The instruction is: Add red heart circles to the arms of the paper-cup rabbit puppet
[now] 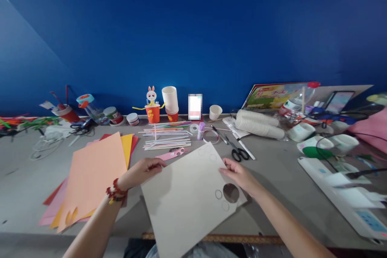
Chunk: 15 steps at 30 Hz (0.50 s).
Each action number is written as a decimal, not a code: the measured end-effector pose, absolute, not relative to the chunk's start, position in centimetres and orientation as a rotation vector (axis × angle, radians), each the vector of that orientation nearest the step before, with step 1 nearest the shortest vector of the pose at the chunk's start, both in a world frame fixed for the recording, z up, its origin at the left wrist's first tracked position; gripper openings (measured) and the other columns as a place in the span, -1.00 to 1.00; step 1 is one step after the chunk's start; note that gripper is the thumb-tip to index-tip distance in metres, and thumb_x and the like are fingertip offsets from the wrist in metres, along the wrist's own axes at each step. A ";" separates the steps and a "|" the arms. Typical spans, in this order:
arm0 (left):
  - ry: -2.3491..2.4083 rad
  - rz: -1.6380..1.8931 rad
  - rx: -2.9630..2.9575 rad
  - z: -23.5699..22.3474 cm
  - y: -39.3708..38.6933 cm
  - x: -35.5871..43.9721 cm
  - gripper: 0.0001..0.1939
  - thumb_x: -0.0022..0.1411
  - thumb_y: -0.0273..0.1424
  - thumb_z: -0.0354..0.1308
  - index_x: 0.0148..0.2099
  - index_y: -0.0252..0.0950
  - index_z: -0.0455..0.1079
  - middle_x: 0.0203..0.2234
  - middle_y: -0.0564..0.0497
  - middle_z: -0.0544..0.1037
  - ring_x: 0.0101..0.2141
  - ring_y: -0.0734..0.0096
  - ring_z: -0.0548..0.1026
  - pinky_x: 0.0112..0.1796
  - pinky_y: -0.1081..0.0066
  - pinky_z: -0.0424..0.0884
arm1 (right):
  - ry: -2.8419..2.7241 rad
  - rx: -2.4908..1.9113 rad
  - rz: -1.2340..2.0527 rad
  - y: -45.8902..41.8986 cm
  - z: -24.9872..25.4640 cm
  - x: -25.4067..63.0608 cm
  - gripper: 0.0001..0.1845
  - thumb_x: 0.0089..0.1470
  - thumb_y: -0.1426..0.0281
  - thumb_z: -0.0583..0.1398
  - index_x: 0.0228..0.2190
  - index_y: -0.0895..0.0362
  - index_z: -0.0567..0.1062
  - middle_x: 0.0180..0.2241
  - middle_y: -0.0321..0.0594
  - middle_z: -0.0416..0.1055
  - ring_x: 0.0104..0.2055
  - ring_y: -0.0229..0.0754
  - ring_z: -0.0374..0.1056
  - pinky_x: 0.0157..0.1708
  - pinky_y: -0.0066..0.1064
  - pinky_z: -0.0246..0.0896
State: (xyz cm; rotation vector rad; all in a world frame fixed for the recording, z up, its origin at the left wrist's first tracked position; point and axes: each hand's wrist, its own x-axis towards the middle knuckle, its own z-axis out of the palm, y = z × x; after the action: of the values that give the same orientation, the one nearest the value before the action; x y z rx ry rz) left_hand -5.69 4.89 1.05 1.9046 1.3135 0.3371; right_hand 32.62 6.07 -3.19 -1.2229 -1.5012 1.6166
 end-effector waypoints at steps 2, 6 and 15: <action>1.326 0.290 1.941 0.9 4.8 -5.2 -0.63 0.35 -0.19 -0.03 -0.03 -0.24 0.52 -0.32 0.01 0.59 -0.37 0.38 0.47 -0.34 0.49 0.35 | -1.546 -1.245 1.628 5.8 -3.8 32.9 -0.64 0.09 0.08 0.26 -0.26 0.11 0.43 -0.35 -0.26 0.54 -0.27 -0.07 0.46 -0.24 -0.31 0.32; 1.327 0.222 2.002 0.6 4.9 -4.5 -0.68 0.33 -0.25 -0.01 -0.06 -0.20 0.53 -0.24 0.01 0.62 -0.29 0.33 0.51 -0.26 0.47 0.35 | -1.652 -1.352 1.547 5.2 -4.8 33.2 -0.67 0.11 0.11 0.22 -0.23 0.09 0.41 -0.38 -0.30 0.51 -0.34 -0.12 0.42 -0.35 -0.38 0.28; 1.362 0.215 2.029 0.6 5.0 -3.9 -0.70 0.28 -0.28 0.05 -0.06 -0.24 0.52 -0.35 0.02 0.59 -0.36 0.35 0.49 -0.31 0.47 0.33 | -1.720 -1.461 1.384 4.8 -4.6 33.0 -0.68 0.08 0.11 0.22 -0.24 0.07 0.45 -0.47 -0.35 0.46 -0.44 -0.18 0.35 -0.51 -0.47 0.20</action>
State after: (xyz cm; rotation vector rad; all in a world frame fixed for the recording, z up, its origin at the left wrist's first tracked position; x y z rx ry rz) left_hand -3.93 5.01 0.57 2.0289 1.3622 0.2153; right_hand 33.01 4.77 -4.61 -1.4611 -1.7197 1.3837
